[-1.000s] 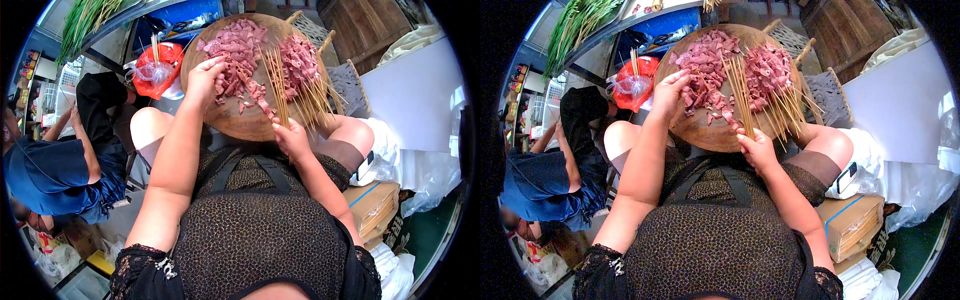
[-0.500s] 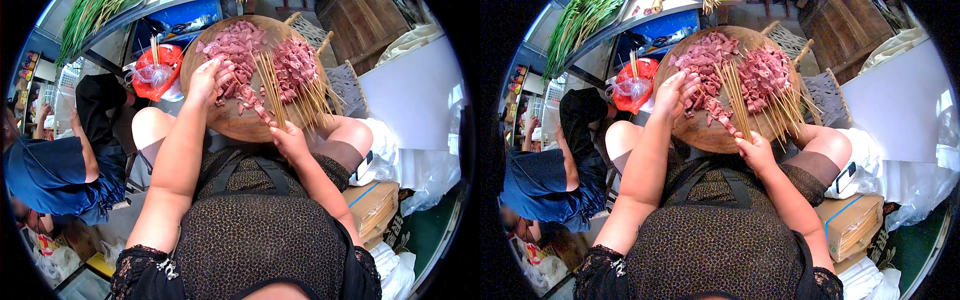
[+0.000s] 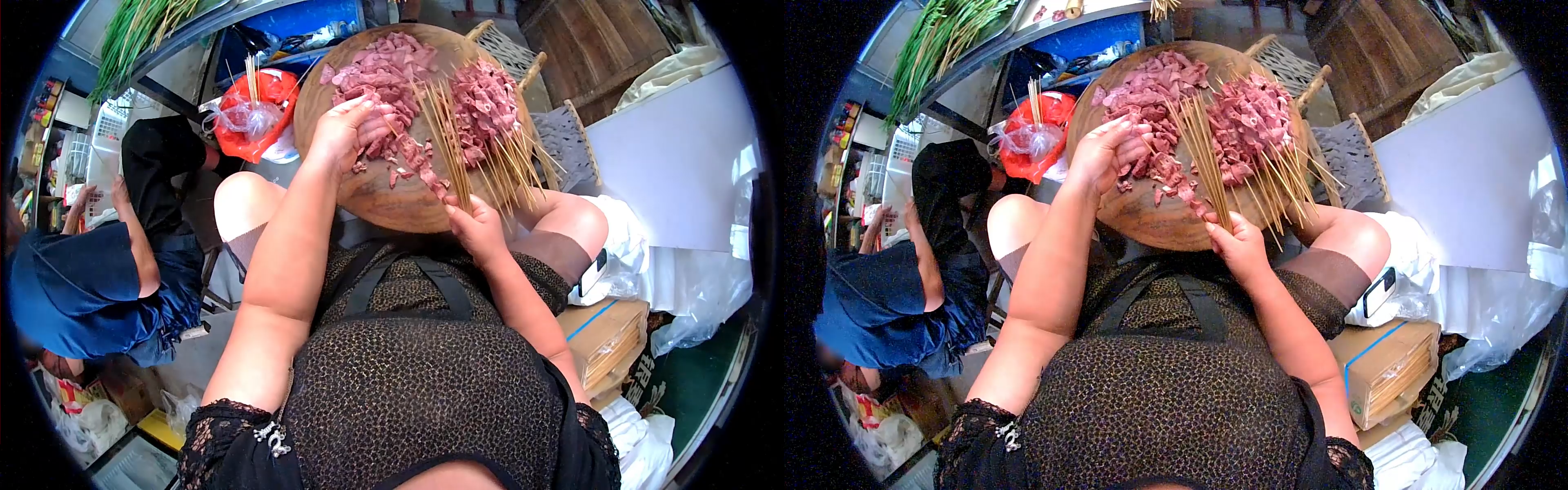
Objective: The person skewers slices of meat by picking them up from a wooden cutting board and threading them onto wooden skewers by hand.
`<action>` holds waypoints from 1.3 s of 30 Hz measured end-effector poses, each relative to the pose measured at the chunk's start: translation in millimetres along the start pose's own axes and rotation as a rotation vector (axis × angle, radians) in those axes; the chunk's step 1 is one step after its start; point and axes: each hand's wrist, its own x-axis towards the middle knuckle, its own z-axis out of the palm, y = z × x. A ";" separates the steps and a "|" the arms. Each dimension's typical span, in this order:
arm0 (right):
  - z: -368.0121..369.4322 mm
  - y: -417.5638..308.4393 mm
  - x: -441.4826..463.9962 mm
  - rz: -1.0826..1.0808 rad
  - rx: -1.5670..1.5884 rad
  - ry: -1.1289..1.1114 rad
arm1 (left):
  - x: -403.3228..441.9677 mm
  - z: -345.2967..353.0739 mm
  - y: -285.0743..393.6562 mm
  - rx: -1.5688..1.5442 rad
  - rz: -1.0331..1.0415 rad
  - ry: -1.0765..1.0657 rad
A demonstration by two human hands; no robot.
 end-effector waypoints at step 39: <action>-44.8 -57.0 -11.5 -0.329 -0.407 0.380 | -2.5 -3.9 -14.4 1.207 0.269 0.048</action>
